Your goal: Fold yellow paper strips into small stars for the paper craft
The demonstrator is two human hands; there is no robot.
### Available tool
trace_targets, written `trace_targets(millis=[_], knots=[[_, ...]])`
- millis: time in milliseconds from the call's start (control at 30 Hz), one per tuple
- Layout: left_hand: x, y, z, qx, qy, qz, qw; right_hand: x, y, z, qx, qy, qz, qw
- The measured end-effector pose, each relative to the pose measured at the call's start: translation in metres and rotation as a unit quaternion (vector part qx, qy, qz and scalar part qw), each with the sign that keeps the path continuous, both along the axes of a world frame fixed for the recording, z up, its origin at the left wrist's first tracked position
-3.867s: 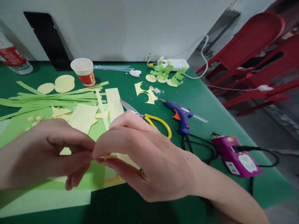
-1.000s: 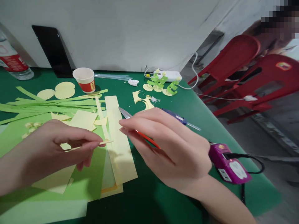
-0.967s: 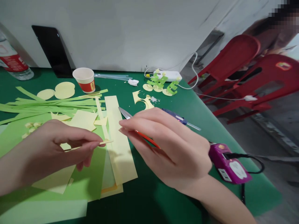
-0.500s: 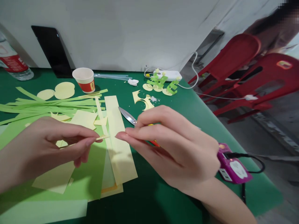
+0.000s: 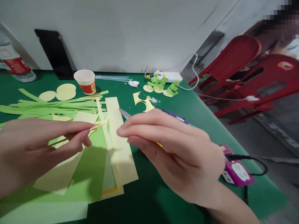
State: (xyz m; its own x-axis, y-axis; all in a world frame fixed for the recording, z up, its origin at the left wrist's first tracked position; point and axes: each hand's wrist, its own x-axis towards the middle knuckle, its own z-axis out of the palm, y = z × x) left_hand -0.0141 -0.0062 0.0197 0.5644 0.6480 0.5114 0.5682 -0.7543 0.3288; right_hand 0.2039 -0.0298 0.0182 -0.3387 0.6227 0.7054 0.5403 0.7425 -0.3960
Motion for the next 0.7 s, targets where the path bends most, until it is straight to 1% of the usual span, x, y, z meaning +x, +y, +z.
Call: trace_targets(millis=[100, 233, 400, 567, 633, 700], knots=[[0.0, -0.001, 0.002, 0.018, -0.002, 0.002, 1.0, -0.002, -0.001, 0.002, -0.019, 0.013, 0.0, 1.0], [-0.001, -0.002, 0.003, 0.007, 0.013, 0.006, 1.0, -0.006, -0.003, 0.003, -0.068, 0.069, -0.023, 0.995], [-0.003, -0.004, 0.005, -0.03, -0.004, 0.018, 0.999, -0.005, -0.003, -0.001, -0.059, 0.069, -0.042, 0.995], [-0.003, -0.005, 0.006, -0.071, -0.021, 0.025, 0.997, -0.008, 0.003, -0.005, -0.045, 0.032, -0.045, 0.997], [-0.002, -0.006, 0.007, -0.078, -0.027, 0.024, 0.996, -0.012, 0.006, -0.007, -0.066, 0.024, -0.044, 0.997], [-0.001, -0.006, 0.006, -0.079, -0.028, 0.023, 0.996, -0.015, 0.009, -0.01, -0.112, 0.034, -0.028, 0.993]])
